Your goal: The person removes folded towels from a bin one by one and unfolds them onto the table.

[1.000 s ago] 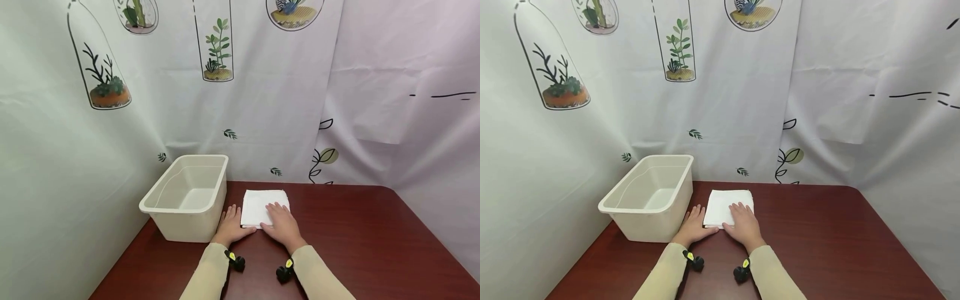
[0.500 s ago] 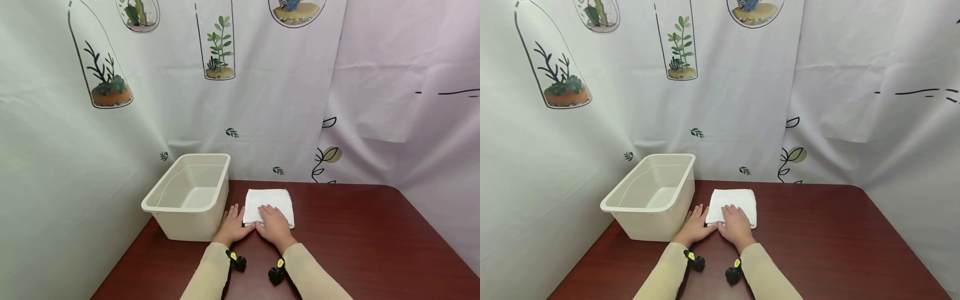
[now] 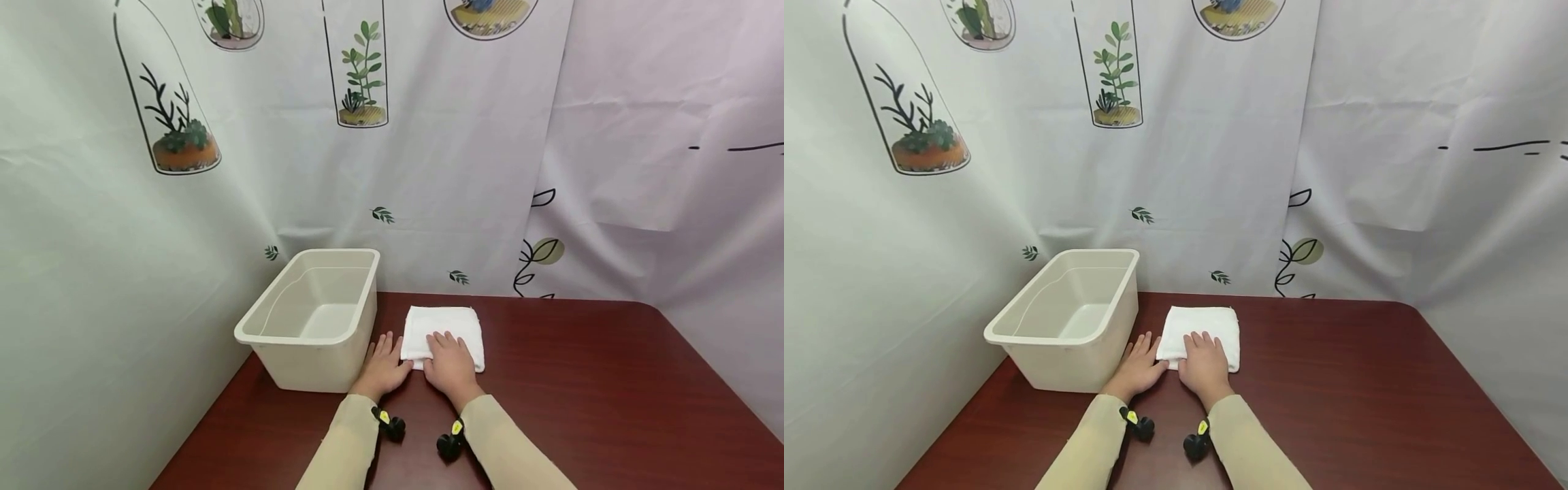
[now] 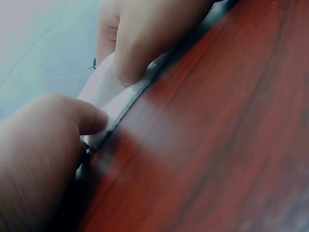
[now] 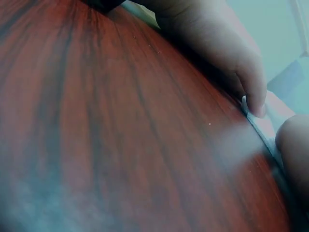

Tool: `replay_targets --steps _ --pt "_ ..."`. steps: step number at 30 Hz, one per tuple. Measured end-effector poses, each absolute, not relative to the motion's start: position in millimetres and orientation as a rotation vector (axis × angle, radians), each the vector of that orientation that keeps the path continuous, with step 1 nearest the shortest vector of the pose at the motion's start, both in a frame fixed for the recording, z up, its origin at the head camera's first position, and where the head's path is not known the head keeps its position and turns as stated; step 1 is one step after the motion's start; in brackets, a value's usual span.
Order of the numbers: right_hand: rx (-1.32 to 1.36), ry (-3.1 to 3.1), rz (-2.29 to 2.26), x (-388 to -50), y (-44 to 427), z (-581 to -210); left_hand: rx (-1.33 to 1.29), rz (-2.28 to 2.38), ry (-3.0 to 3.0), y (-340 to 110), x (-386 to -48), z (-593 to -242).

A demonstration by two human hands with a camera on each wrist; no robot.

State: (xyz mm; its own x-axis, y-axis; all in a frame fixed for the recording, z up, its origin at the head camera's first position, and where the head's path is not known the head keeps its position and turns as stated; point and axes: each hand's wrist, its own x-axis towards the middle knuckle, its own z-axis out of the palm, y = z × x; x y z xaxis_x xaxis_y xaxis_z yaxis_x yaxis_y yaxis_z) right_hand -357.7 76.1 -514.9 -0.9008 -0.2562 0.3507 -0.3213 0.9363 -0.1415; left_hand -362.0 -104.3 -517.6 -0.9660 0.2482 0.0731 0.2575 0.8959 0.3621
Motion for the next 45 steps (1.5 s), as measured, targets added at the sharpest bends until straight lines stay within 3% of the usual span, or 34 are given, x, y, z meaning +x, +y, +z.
replay_targets --steps 17,34,45 --pt "0.373 -2.84 0.3 -366.6 71.1 -517.5 -0.422 -0.552 -3.042 -103.6 -358.7 -512.6" --pt "0.047 -2.457 1.34 -368.0 85.4 -502.1 -0.421 -0.613 -3.031 -104.3 -357.2 -511.0" --pt "-0.073 -2.234 1.76 -370.8 109.2 -484.9 -0.416 -0.62 -3.041 -104.2 -358.0 -511.8"
